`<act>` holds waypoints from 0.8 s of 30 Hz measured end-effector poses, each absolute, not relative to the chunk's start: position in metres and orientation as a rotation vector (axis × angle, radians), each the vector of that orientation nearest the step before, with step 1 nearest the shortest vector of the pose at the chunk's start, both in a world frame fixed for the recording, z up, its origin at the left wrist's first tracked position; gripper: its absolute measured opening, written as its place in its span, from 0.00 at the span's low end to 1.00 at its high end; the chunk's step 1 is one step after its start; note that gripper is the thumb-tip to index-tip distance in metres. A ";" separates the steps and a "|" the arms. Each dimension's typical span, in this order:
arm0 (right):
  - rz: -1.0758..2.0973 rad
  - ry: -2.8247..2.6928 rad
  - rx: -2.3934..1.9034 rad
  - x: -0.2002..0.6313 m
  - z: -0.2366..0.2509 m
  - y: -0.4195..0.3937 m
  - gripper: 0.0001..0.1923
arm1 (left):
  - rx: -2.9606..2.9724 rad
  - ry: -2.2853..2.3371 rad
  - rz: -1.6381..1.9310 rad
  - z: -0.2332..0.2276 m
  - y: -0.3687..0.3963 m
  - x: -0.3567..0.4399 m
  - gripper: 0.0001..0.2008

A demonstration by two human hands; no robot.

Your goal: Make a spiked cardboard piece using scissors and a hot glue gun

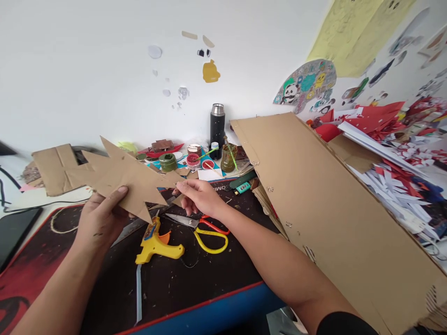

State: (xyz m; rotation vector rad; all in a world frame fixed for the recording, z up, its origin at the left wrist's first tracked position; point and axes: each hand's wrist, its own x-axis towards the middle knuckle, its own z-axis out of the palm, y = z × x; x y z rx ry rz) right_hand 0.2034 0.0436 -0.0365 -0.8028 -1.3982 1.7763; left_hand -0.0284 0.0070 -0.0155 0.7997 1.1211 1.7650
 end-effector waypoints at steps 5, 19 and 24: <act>1.732 -1.446 -0.899 0.203 -0.036 0.042 0.13 | 0.798 1.125 1.715 -0.016 0.006 -0.028 0.21; 1.603 -1.594 -0.973 0.204 -0.034 0.040 0.13 | 0.683 1.222 1.962 -0.015 0.015 -0.041 0.17; 1.491 -1.651 -0.962 0.205 -0.031 0.037 0.18 | 0.721 1.255 1.886 -0.015 0.013 -0.041 0.18</act>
